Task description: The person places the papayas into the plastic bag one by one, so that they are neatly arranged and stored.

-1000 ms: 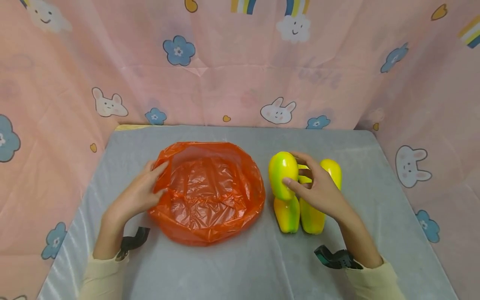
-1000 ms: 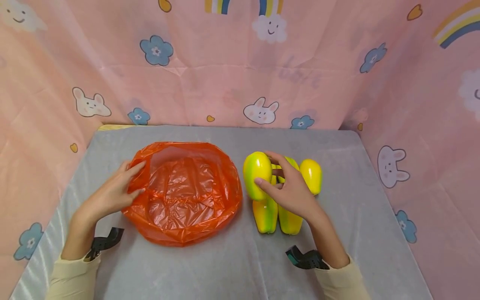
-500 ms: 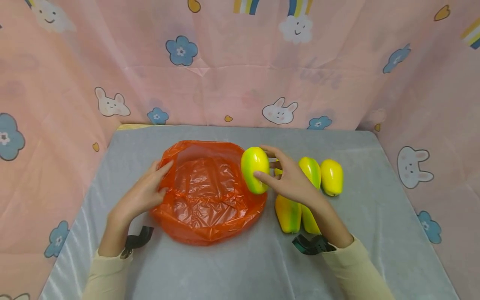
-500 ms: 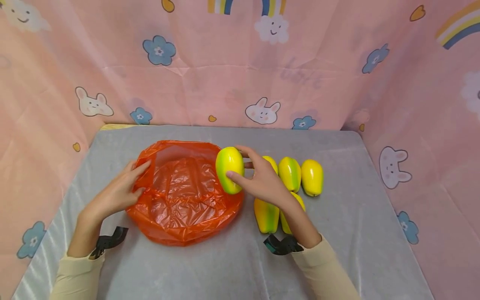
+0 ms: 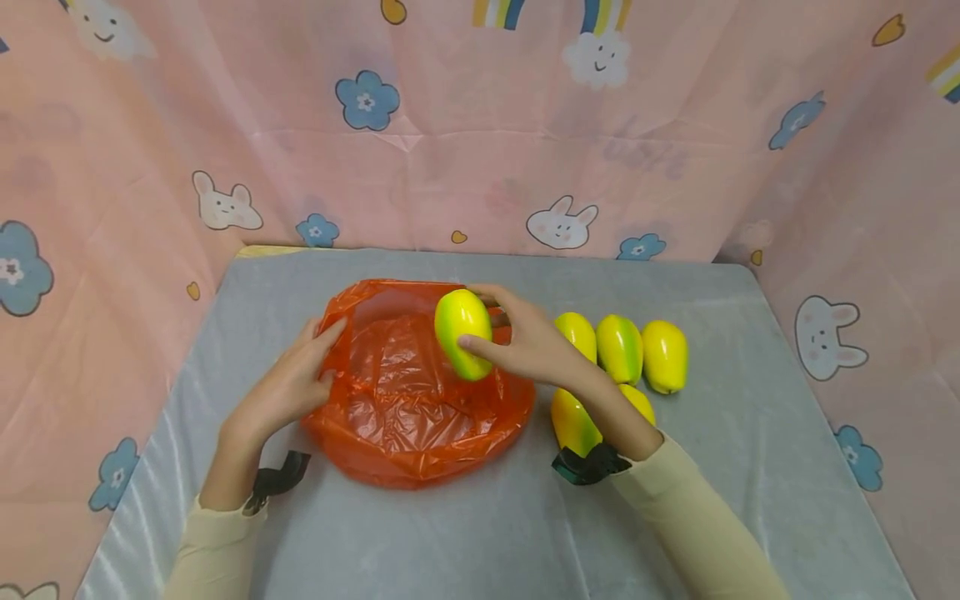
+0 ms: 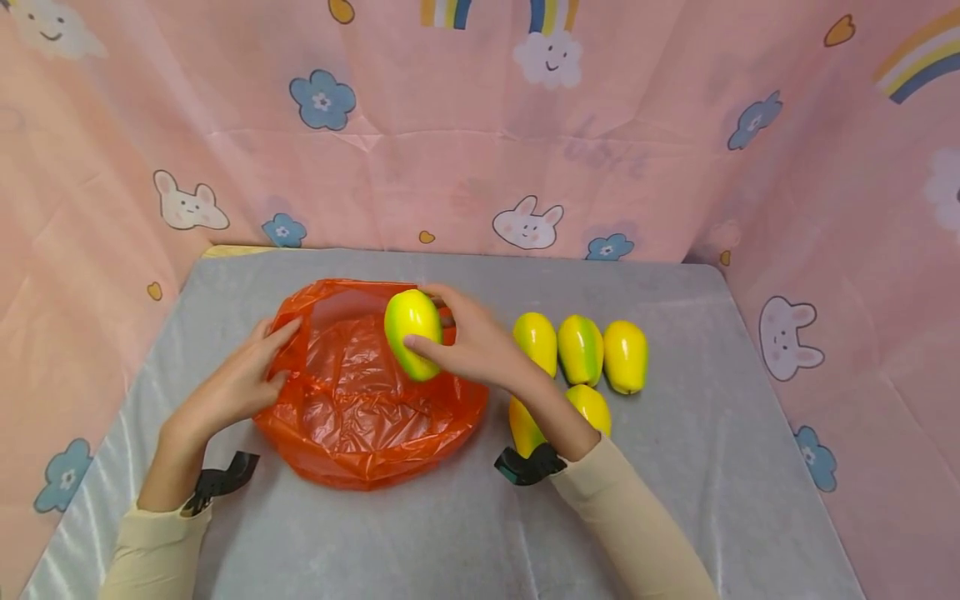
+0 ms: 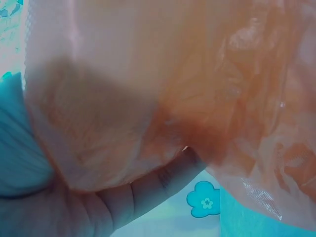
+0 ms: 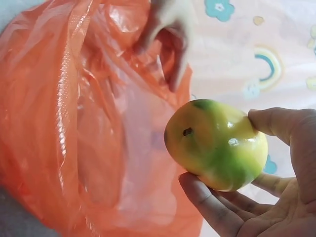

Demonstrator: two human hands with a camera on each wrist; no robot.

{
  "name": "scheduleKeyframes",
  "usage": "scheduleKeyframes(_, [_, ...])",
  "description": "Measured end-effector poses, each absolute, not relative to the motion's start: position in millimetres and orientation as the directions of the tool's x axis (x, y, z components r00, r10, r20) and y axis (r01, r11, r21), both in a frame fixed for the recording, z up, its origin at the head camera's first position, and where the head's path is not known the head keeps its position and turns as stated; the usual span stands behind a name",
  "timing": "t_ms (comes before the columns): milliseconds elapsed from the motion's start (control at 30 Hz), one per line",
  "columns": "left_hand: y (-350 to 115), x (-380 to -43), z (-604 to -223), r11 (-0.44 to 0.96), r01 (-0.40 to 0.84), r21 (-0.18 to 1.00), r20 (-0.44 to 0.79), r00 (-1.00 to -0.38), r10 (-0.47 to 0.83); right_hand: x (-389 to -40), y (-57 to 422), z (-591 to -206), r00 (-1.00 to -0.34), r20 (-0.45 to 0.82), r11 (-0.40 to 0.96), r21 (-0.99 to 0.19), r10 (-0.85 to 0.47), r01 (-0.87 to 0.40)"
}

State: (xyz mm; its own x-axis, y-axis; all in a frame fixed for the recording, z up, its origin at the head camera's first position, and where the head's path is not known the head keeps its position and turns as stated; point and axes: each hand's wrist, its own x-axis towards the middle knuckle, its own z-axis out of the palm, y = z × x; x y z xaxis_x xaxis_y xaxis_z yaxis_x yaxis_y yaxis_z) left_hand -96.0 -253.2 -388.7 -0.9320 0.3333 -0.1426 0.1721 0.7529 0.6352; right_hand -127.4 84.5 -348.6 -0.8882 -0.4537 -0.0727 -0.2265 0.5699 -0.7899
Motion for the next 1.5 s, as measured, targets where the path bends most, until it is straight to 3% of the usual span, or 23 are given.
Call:
scheduleKeyframes(400, [-249,-95,-388,0.782,0.168,0.6,-0.156,-0.934,0.321,-145,47,-348,-0.829,-0.102,0.585,-0.756,-0.55,-0.295])
scheduleKeyframes(767, [-248,-94,-383,0.786,0.17,0.594,-0.15,-0.937,0.316,-156,8,-352,-0.788,-0.181,0.607,-0.743,-0.589,-0.282])
scheduleKeyframes(1267, [-248,-92,-385,0.788,0.208,0.58,-0.111,-0.938,0.329,-169,-38,-392,-0.815,-0.255,0.611,-0.778,-0.521,-0.147])
scheduleKeyframes(1500, [-248,-89,-386,0.787,0.236,0.569,-0.071,-0.94,0.333,-166,-57,-407,-0.838,-0.234,0.633,-0.757,-0.494,-0.162])
